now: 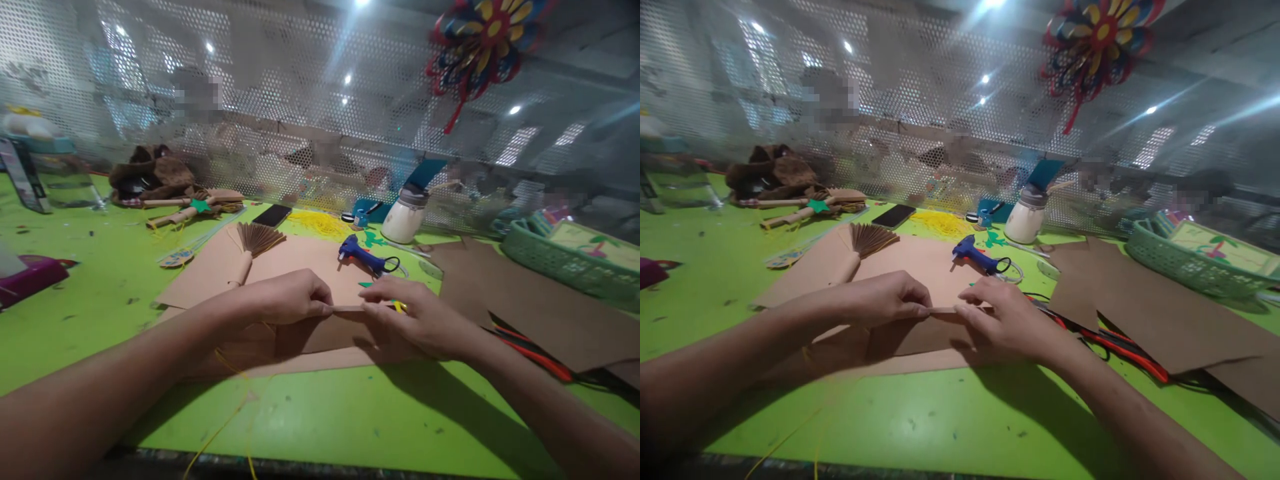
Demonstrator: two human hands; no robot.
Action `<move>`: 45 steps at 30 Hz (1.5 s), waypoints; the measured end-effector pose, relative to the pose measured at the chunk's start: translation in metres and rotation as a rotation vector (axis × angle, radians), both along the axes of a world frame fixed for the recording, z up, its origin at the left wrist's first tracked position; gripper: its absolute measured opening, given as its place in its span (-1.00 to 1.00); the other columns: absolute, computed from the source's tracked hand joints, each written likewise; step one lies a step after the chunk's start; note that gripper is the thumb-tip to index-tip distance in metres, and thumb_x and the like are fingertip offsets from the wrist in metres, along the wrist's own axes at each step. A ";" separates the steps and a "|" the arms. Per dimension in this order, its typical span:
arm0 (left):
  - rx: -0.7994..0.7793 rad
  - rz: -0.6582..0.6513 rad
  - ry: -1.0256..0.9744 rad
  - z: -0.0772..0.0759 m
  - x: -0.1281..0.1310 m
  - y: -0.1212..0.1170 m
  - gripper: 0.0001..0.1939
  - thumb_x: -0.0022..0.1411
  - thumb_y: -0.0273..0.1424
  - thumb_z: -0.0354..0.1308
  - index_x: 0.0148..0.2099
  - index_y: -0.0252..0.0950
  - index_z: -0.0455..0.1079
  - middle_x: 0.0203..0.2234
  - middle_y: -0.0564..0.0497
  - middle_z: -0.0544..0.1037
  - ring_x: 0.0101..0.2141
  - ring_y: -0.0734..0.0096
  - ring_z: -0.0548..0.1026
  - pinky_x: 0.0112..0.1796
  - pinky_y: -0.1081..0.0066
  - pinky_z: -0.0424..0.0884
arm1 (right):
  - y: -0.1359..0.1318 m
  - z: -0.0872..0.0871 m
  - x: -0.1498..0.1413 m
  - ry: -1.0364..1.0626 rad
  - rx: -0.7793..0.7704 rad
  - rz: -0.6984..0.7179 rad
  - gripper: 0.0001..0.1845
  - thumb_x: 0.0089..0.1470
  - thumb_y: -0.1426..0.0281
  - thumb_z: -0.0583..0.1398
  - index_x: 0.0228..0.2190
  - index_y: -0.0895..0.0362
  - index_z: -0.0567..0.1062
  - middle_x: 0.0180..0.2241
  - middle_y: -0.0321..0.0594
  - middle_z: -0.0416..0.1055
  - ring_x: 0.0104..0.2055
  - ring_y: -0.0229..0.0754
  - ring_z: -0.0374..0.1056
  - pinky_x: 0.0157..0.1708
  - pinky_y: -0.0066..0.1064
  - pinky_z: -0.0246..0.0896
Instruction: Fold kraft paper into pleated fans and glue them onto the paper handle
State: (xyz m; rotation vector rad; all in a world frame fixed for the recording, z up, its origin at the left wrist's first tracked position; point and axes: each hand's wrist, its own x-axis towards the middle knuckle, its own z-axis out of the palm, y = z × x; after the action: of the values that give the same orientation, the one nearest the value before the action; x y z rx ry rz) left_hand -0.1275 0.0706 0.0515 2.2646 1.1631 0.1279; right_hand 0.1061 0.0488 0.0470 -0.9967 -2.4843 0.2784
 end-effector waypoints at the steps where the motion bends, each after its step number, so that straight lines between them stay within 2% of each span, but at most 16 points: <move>1: 0.027 -0.012 -0.009 -0.001 0.002 -0.002 -0.73 0.16 -0.28 0.02 -0.25 -0.29 0.48 -0.48 0.04 0.53 -0.48 0.46 0.36 -0.47 0.50 0.19 | 0.000 0.002 -0.005 -0.043 -0.067 0.001 -0.77 0.17 0.36 0.08 -0.29 0.13 0.53 -0.39 -0.16 0.49 -0.36 -0.17 0.35 -0.37 -0.36 0.22; 4: 0.117 -0.016 -0.025 -0.005 0.006 -0.010 -0.75 0.18 -0.32 -0.01 -0.30 -0.30 0.47 -0.51 0.03 0.51 -0.51 0.47 0.35 -0.51 0.50 0.15 | 0.002 0.000 -0.016 -0.094 -0.192 0.003 -0.74 0.17 0.35 0.08 -0.39 0.14 0.56 -0.46 -0.21 0.51 -0.44 -0.22 0.34 -0.45 -0.43 0.15; 10: 0.213 -0.010 -0.013 -0.004 0.012 -0.020 -0.77 0.18 -0.37 -0.02 -0.31 -0.27 0.47 -0.52 0.01 0.52 -0.53 0.46 0.34 -0.52 0.48 0.12 | 0.007 -0.009 -0.014 0.031 -0.336 -0.019 -0.77 0.10 0.37 0.14 -0.46 0.15 0.58 -0.51 -0.26 0.51 -0.44 -0.23 0.36 -0.46 -0.46 0.15; 19: 0.189 -0.004 -0.017 -0.001 0.012 -0.021 -0.71 0.22 -0.31 -0.06 -0.31 -0.22 0.50 -0.52 0.03 0.53 -0.54 0.45 0.34 -0.52 0.48 0.12 | 0.002 -0.007 -0.020 0.028 -0.249 0.015 -0.77 0.10 0.40 0.14 -0.47 0.16 0.58 -0.57 -0.29 0.45 -0.52 -0.29 0.29 -0.57 -0.52 0.05; 26: 0.278 0.019 0.002 -0.002 0.010 -0.020 -0.72 0.18 -0.36 -0.06 -0.31 -0.23 0.50 -0.52 0.00 0.54 -0.54 0.45 0.35 -0.49 0.45 0.13 | 0.007 -0.004 -0.014 0.117 -0.276 -0.015 -0.82 0.04 0.43 0.17 -0.51 0.13 0.56 -0.53 -0.27 0.50 -0.45 -0.21 0.37 -0.47 -0.45 0.18; 34: 0.233 0.035 -0.028 -0.003 0.009 -0.018 -0.73 0.17 -0.37 -0.05 -0.36 -0.28 0.49 -0.54 0.01 0.52 -0.54 0.47 0.35 -0.50 0.48 0.13 | 0.014 -0.008 -0.003 0.216 -0.317 -0.034 -0.84 0.02 0.40 0.21 -0.53 0.15 0.56 -0.52 -0.25 0.50 -0.42 -0.19 0.37 -0.42 -0.41 0.23; 45: 0.242 0.059 -0.050 -0.004 0.008 -0.018 -0.69 0.22 -0.31 -0.06 -0.29 -0.28 0.51 -0.48 -0.03 0.56 -0.51 0.46 0.38 -0.47 0.48 0.17 | 0.020 -0.013 0.007 0.439 -0.629 -0.161 -0.82 -0.09 0.30 0.29 -0.50 0.18 0.56 -0.54 -0.27 0.41 -0.49 -0.26 0.31 -0.48 -0.42 0.24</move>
State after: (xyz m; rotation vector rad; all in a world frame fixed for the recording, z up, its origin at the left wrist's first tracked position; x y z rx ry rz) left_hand -0.1195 0.0523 0.0480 2.4199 1.2466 0.3640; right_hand 0.1132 0.0690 0.0338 -1.1994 -1.9268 1.1406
